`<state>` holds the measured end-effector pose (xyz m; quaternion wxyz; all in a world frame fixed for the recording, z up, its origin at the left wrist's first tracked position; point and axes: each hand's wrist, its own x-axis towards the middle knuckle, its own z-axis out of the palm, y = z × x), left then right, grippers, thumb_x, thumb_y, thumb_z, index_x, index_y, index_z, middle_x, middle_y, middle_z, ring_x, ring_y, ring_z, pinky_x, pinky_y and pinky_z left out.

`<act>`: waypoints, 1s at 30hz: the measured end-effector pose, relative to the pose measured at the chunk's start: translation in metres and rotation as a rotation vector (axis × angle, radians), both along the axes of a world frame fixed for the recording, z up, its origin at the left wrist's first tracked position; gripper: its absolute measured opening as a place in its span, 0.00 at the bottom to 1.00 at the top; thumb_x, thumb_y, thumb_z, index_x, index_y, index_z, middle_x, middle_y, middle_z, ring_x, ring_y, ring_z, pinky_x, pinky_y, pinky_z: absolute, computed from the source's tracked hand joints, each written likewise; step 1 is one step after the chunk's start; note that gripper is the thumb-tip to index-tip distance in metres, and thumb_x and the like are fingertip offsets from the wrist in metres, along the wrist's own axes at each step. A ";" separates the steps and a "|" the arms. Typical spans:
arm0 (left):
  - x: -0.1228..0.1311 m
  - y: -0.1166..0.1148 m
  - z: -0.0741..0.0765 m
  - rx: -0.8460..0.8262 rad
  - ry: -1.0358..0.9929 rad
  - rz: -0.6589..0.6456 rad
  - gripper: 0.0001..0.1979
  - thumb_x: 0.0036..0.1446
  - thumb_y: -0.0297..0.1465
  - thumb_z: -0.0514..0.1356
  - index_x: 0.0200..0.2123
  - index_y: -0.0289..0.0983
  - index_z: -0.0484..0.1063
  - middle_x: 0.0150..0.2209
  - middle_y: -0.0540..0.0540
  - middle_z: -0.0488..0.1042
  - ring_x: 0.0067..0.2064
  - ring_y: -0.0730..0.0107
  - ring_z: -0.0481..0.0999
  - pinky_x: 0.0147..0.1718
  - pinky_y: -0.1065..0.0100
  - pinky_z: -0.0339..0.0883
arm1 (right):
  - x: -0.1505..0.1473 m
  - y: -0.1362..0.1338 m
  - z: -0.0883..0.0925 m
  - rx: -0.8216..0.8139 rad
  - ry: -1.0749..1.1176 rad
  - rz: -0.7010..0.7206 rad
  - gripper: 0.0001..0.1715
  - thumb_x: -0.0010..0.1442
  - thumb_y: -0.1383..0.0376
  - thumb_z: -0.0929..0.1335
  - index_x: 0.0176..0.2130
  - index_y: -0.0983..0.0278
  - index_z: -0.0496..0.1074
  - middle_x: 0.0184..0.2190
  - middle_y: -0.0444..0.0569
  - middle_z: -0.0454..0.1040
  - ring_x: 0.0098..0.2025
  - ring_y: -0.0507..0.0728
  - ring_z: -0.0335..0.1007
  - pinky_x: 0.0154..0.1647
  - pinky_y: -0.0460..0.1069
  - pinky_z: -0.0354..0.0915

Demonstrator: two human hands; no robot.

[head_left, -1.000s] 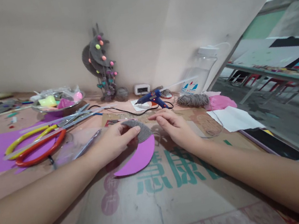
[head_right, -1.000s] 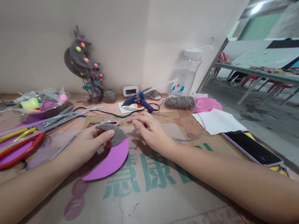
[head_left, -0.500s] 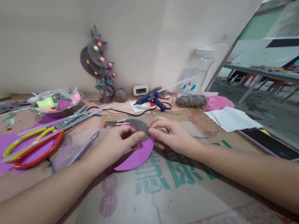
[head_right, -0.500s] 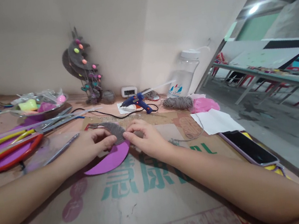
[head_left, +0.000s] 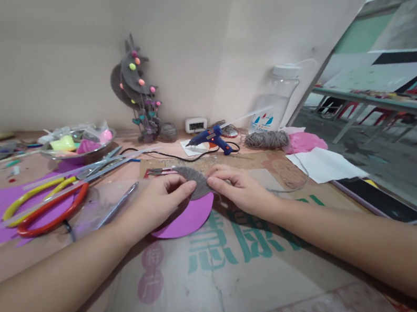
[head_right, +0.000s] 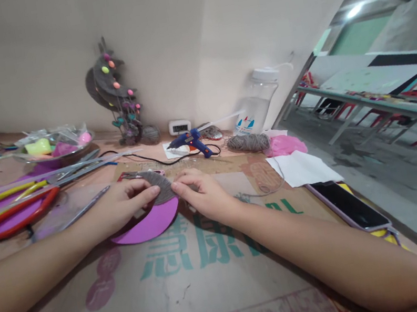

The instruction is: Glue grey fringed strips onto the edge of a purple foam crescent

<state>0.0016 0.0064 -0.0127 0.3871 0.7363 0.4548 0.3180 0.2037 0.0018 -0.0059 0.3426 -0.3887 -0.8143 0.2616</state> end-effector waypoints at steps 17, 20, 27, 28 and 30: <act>-0.001 0.001 -0.002 -0.037 -0.051 0.112 0.20 0.55 0.48 0.53 0.24 0.37 0.64 0.19 0.54 0.64 0.18 0.77 0.58 0.16 0.74 0.49 | -0.001 0.000 -0.002 -0.078 0.028 -0.226 0.09 0.57 0.59 0.67 0.32 0.63 0.70 0.30 0.44 0.72 0.34 0.53 0.68 0.39 0.49 0.63; -0.001 0.001 -0.001 -0.037 -0.043 0.097 0.21 0.55 0.48 0.53 0.23 0.37 0.64 0.19 0.54 0.64 0.19 0.77 0.59 0.17 0.73 0.50 | 0.002 0.002 -0.005 -0.145 0.049 -0.226 0.13 0.59 0.55 0.65 0.31 0.61 0.68 0.25 0.43 0.70 0.26 0.52 0.65 0.28 0.47 0.62; -0.001 0.002 -0.001 -0.076 -0.067 0.023 0.19 0.56 0.47 0.53 0.23 0.38 0.64 0.19 0.54 0.64 0.19 0.76 0.59 0.17 0.73 0.49 | 0.003 0.003 -0.007 -0.141 0.050 -0.190 0.13 0.61 0.56 0.63 0.31 0.61 0.67 0.20 0.41 0.66 0.23 0.50 0.62 0.24 0.45 0.59; -0.001 0.002 -0.001 -0.079 -0.071 0.017 0.19 0.56 0.47 0.53 0.23 0.38 0.64 0.19 0.54 0.64 0.19 0.76 0.58 0.17 0.73 0.49 | 0.002 0.003 -0.007 -0.134 0.047 -0.189 0.13 0.61 0.56 0.63 0.31 0.61 0.67 0.20 0.41 0.66 0.24 0.51 0.62 0.24 0.45 0.59; -0.001 0.002 -0.001 -0.081 -0.079 0.010 0.19 0.56 0.46 0.54 0.22 0.38 0.64 0.19 0.54 0.62 0.19 0.77 0.57 0.17 0.72 0.48 | 0.002 0.002 -0.007 -0.123 0.044 -0.186 0.13 0.61 0.56 0.63 0.31 0.61 0.68 0.20 0.41 0.65 0.25 0.51 0.63 0.25 0.46 0.59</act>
